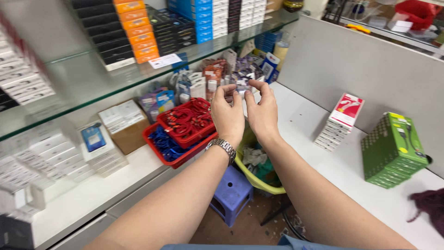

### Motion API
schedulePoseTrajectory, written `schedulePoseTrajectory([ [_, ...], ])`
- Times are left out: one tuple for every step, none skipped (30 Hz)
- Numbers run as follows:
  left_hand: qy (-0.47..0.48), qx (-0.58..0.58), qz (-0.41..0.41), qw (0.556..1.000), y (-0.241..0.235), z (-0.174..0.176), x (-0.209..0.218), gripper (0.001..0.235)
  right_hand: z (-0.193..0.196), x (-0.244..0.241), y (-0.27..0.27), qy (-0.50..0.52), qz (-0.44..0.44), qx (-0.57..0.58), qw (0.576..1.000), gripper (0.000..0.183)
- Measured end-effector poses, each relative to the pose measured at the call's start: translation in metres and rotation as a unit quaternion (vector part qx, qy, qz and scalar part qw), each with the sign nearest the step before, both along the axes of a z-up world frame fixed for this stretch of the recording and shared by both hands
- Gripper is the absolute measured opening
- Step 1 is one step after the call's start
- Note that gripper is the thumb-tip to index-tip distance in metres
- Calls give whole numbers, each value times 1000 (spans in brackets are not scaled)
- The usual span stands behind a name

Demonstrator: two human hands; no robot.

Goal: The person wipes small product boxes with a cloth and stacks them on a glass shelf in an electronics shop. They handle multiple box types, including red, green, black, and orange packaging, and arrange them in neat columns.

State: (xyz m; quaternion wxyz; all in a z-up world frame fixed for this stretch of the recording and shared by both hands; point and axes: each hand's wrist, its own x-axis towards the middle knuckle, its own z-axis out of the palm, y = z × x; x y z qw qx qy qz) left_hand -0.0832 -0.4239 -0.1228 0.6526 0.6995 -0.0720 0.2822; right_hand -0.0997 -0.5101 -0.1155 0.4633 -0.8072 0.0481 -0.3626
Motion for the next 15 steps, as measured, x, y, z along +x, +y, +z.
schedulePoseTrajectory([
  [2, 4, -5, 1000, -21, -2, -1, 15, -1, -5, -20, 7, -15, -4, 1000, 31],
  [4, 8, -9, 1000, -42, -4, -3, 15, -3, -9, -39, 4, -17, -1, 1000, 31],
  [6, 13, -13, 1000, -63, -6, -4, 14, -4, -15, -57, 1, -19, 2, 1000, 32],
  [9, 12, -26, 1000, -82, -9, -4, 16, -6, -19, -75, -2, -21, 6, 1000, 33],
  [13, 11, -38, 999, -101, -12, -4, 17, -8, -23, -93, 34, -35, 28, 998, 36],
  [16, 10, -51, 999, -119, -17, -3, 18, -10, -26, -111, 70, -49, 52, 995, 38],
  [30, 23, -66, 997, -138, -22, -1, 22, -14, -29, -129, 105, -62, 75, 990, 40],
  [43, 36, -82, 995, -156, -29, 1, 26, -18, -33, -146, 87, -67, 71, 991, 43],
  [57, 50, -97, 992, -174, -36, 4, 30, -23, -35, -164, 69, -73, 67, 993, 45],
  [90, 57, -133, 985, -192, -45, 9, 36, -28, -38, -181, 50, -78, 62, 994, 48],
  [123, 64, -168, 976, -210, -55, 15, 42, -35, -40, -198, 67, -100, 94, 988, 51],
  [157, 72, -202, 964, -228, -65, 22, 48, -43, -43, -214, 83, -121, 127, 981, 54],
  [177, 68, -232, 954, -245, -76, 30, 50, -50, -44, -230, 98, -142, 160, 972, 57],
  [199, 65, -262, 942, -261, -88, 38, 52, -57, -45, -246, 122, -157, 189, 962, 59],
  [220, 61, -290, 929, -276, -99, 46, 54, -65, -45, -260, 145, -171, 219, 950, 60],
])
